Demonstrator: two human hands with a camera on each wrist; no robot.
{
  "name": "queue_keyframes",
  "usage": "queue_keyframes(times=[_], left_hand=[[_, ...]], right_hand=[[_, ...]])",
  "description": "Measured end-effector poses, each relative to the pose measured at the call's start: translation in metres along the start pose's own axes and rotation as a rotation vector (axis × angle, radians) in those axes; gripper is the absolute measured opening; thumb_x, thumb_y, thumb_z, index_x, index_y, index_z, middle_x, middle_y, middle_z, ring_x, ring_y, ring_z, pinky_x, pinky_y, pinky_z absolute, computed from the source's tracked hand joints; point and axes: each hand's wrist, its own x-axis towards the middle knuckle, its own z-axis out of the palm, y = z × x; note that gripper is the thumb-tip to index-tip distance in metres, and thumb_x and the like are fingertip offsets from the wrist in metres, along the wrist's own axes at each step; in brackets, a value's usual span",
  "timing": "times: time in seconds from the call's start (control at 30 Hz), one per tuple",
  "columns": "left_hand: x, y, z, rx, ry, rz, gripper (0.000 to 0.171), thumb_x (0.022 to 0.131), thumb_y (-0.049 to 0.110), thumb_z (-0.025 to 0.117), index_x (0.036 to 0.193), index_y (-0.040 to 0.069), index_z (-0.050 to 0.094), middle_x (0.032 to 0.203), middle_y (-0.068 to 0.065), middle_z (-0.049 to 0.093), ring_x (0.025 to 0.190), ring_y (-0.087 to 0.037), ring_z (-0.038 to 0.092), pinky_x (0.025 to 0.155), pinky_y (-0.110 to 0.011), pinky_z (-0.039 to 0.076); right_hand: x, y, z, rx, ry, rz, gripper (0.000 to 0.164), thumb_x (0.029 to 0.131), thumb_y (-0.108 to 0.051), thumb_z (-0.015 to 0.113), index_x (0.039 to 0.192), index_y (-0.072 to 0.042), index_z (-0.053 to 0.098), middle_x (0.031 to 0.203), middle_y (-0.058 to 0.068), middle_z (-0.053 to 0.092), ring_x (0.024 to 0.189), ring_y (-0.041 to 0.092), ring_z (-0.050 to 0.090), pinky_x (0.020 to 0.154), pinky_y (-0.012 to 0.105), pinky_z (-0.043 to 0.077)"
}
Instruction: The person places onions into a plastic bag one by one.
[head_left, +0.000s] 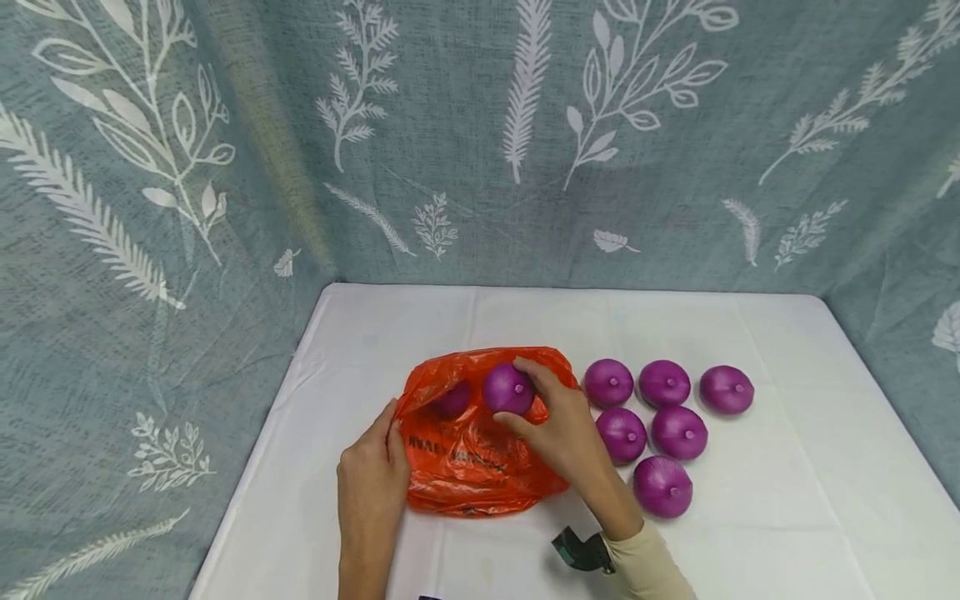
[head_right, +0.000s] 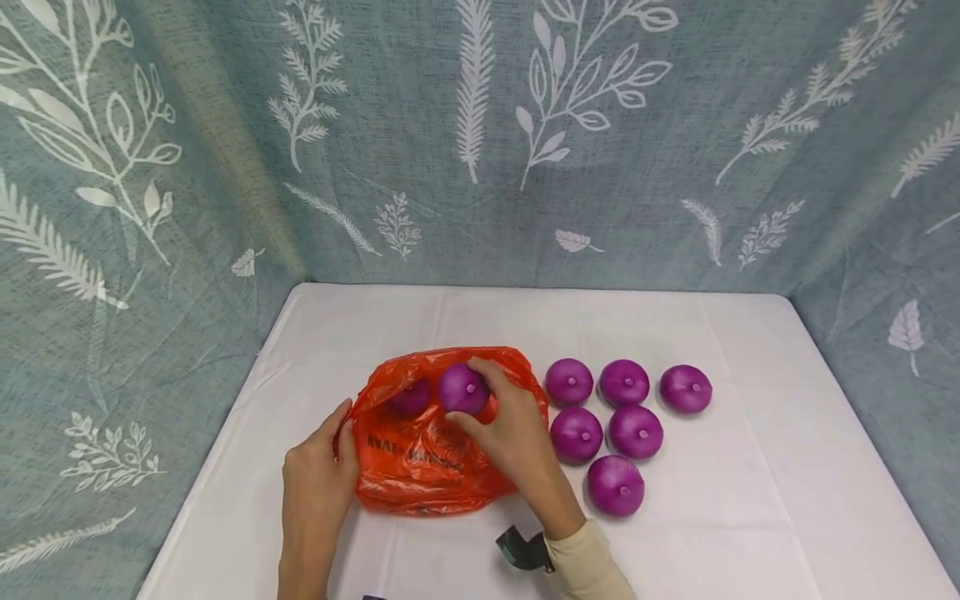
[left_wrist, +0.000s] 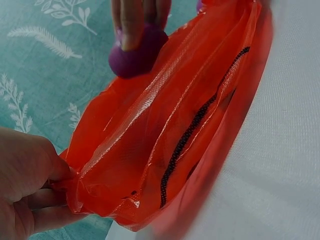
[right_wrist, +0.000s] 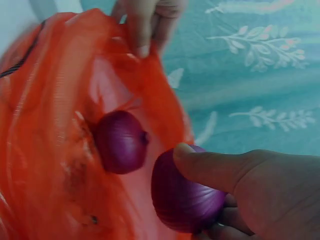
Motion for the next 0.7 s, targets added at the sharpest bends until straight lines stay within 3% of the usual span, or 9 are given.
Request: queue_keyframes(times=[0.33,0.7], left_hand=[[0.000,0.000,0.001,0.007,-0.008,0.001,0.035,0.102,-0.001,0.065,0.137,-0.003,0.068,0.127,-0.025,0.072,0.109,-0.041,0.074,0.086,-0.055,0.061],[0.001,0.003,0.001,0.008,-0.020,0.001,0.036,0.102,-0.002,0.064,0.138,-0.003,0.068,0.128,-0.025,0.071,0.111,-0.041,0.073,0.088,-0.055,0.061]], right_hand=[[0.006,0.017,0.026,-0.035,-0.015,-0.008,0.071,0.083,-0.024,0.093,0.145,-0.012,0.061,0.137,0.009,0.071,0.114,0.025,0.073,0.101,0.044,0.059],[0.012,0.023,0.038,-0.021,-0.030,0.007,0.066,0.087,-0.020,0.090,0.144,-0.010,0.060,0.134,0.013,0.072,0.119,0.029,0.071,0.101,0.047,0.058]])
